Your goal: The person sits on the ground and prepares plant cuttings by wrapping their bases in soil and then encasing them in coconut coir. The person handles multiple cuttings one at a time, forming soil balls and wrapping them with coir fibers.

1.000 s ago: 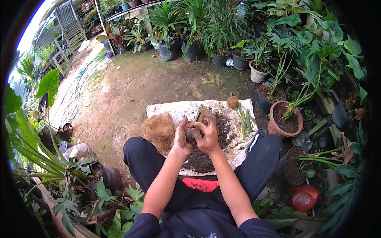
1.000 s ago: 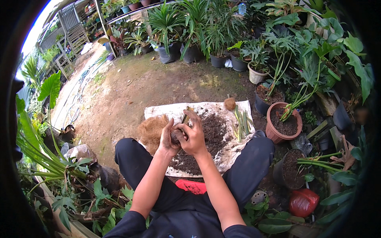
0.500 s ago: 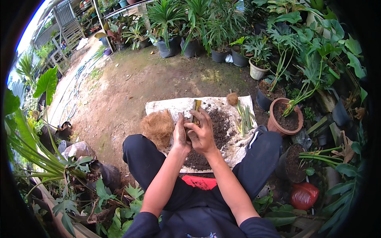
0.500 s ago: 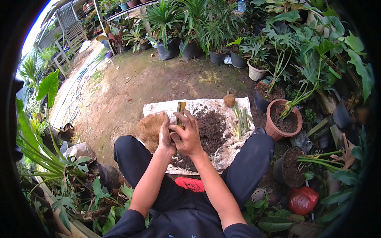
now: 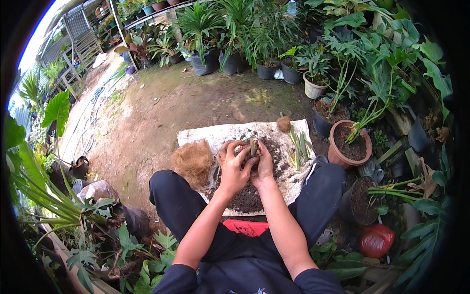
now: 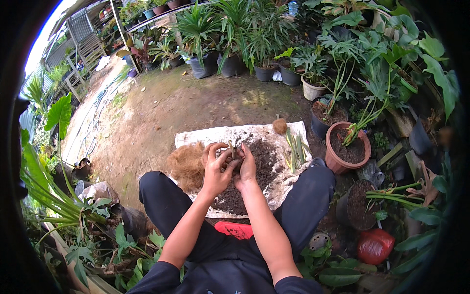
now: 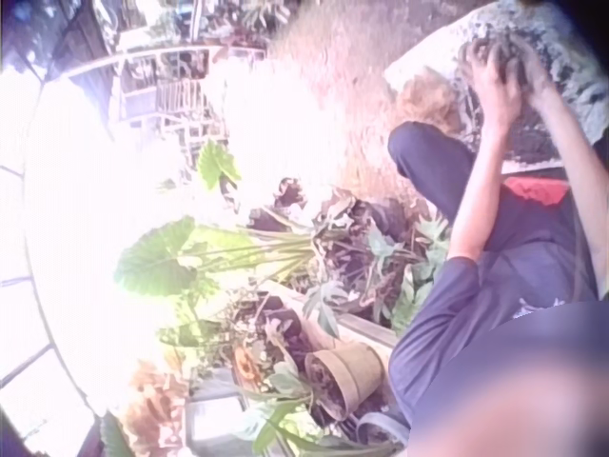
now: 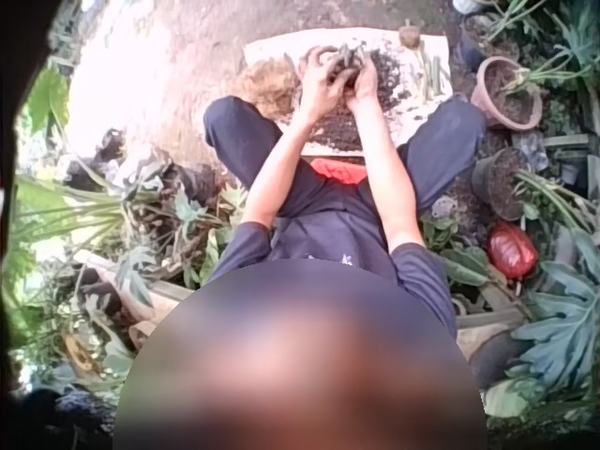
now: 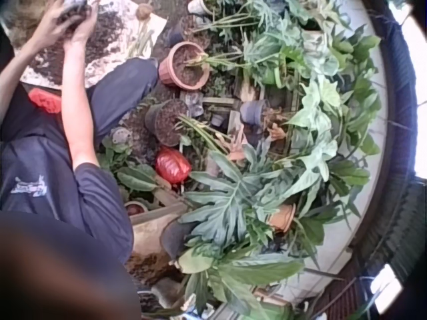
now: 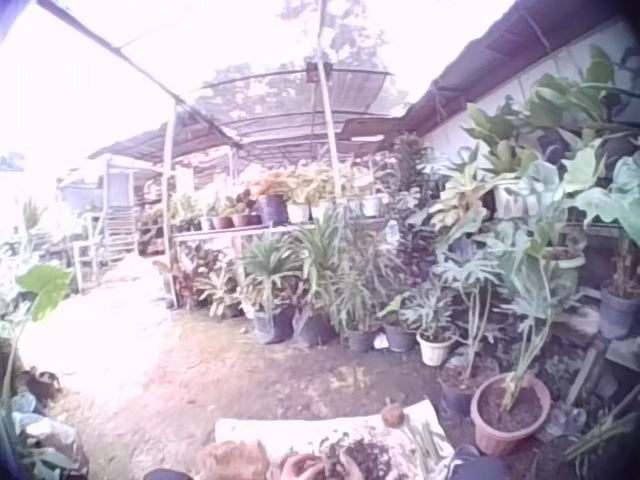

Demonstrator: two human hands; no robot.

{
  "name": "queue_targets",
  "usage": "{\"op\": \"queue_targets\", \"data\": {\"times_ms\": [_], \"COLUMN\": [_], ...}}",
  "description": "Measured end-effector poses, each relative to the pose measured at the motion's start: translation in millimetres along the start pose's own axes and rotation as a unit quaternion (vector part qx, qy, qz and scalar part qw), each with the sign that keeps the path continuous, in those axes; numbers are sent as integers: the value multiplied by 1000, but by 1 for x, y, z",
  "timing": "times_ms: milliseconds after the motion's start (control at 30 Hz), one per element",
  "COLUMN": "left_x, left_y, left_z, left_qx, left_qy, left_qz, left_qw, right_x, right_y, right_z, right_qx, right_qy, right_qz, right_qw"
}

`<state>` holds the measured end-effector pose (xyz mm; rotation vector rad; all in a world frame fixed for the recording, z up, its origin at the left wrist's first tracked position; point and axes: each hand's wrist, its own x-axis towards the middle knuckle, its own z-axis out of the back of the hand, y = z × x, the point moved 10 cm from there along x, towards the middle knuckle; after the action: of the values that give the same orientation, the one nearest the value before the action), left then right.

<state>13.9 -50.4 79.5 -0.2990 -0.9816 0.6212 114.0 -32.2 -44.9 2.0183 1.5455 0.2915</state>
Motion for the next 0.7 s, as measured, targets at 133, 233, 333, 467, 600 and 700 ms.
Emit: {"op": "queue_targets", "data": {"times_ms": [133,233,333,467,600,700], "left_x": [-4,-6,-7,-12,-30,-29], "left_y": [17,17,17,26,63,67], "left_z": [-13,-17,-17,-22,-58,-67], "left_qx": [-79,-103,-137,-187,-571,-770], "left_qy": [50,55,58,27,-26,-44], "left_qz": [64,56,49,94,309,309], "left_qw": [994,992,988,977,760,557], "right_x": [-1,-2,-5,-15,-51,-77], "right_y": [7,8,11,39,65,37], "right_z": [10,12,7,0,-54,-111], "right_qx": [-41,-11,-1,-61,-325,-617], "right_qy": [-64,-89,-63,-93,-7,105], "right_qz": [43,70,69,172,339,403], "right_qw": [996,993,996,979,883,668]}}
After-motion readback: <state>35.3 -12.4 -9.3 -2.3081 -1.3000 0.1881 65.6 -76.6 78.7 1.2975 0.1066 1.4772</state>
